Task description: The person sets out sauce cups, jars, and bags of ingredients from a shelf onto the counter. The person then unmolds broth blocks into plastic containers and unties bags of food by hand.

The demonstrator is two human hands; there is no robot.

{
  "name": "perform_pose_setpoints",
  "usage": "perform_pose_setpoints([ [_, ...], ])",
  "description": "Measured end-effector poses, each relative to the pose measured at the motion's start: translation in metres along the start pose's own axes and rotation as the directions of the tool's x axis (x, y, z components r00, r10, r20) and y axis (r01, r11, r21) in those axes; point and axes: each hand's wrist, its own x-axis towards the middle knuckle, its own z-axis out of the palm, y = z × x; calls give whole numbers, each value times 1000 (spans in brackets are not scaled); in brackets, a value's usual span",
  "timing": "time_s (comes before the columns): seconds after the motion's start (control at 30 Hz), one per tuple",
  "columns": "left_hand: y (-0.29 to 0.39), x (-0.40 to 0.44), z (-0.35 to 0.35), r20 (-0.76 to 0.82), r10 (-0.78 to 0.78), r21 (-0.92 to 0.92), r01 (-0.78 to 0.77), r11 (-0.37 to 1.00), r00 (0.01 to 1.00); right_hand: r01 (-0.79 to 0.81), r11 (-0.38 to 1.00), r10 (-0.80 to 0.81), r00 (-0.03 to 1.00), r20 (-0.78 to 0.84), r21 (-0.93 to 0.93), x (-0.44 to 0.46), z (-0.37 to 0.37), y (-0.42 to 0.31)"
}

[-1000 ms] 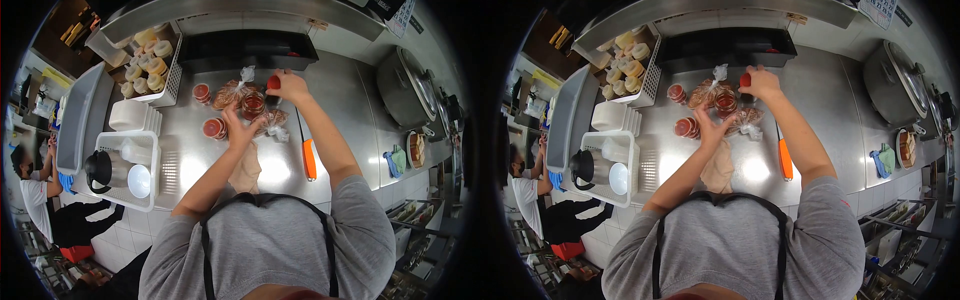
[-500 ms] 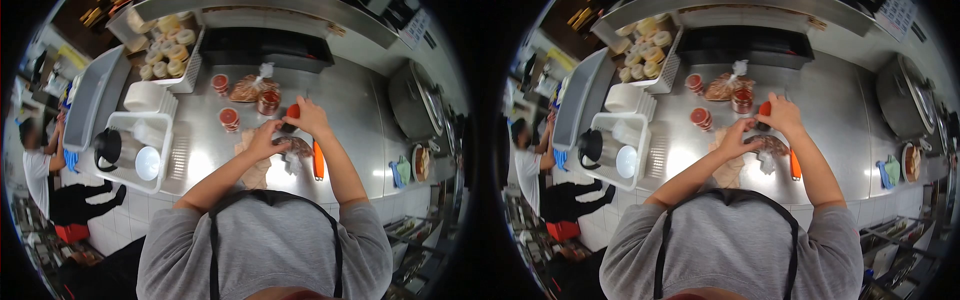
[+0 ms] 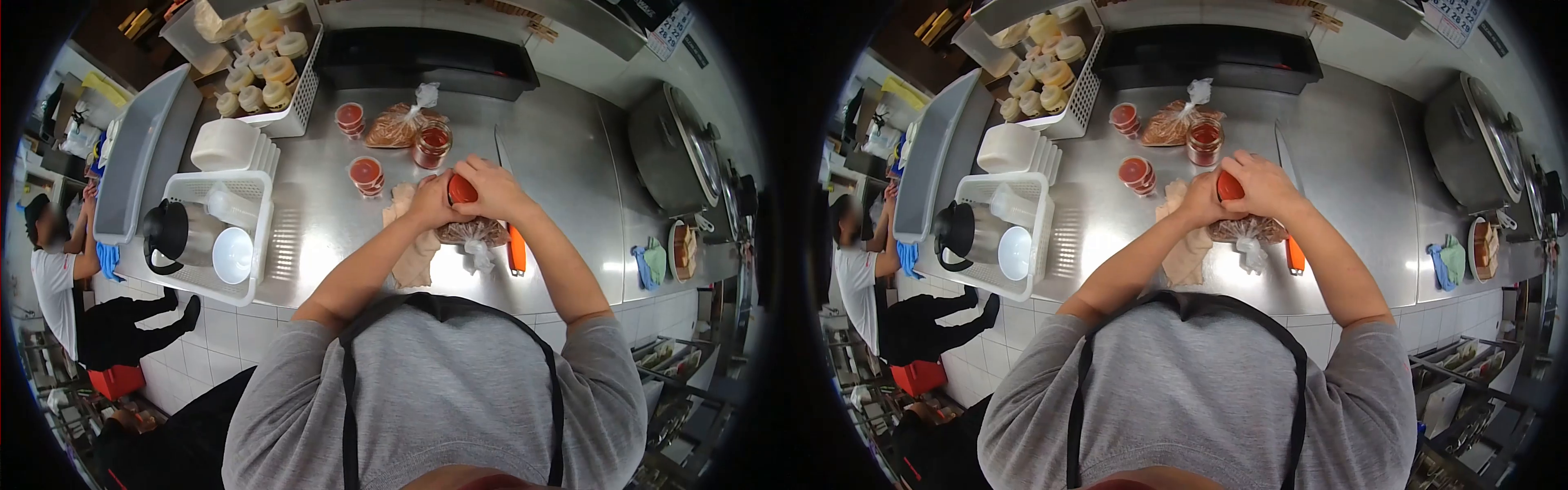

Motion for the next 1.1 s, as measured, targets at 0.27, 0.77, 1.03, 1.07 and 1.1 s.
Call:
perform_pose_setpoints([
  [0.27,-20,4,7,221,96,161,-133,978,971,566,768,-622,771,138,300,11,-13,-5],
  [0.77,0,-2,-2,112,41,34,-45,998,993,234,971,-237,960,148,40,5,-28,-3],
  [1.03,1,-2,-3,128,21,91,-33,995,992,328,875,-262,939,-220,355,60,-69,63],
  [1.07,3,-2,-4,126,28,96,-40,995,992,307,908,-217,927,-307,284,78,-69,86],
  [1.1,5,-2,-5,129,18,84,-29,996,992,278,936,-177,902,-394,215,98,-65,110],
])
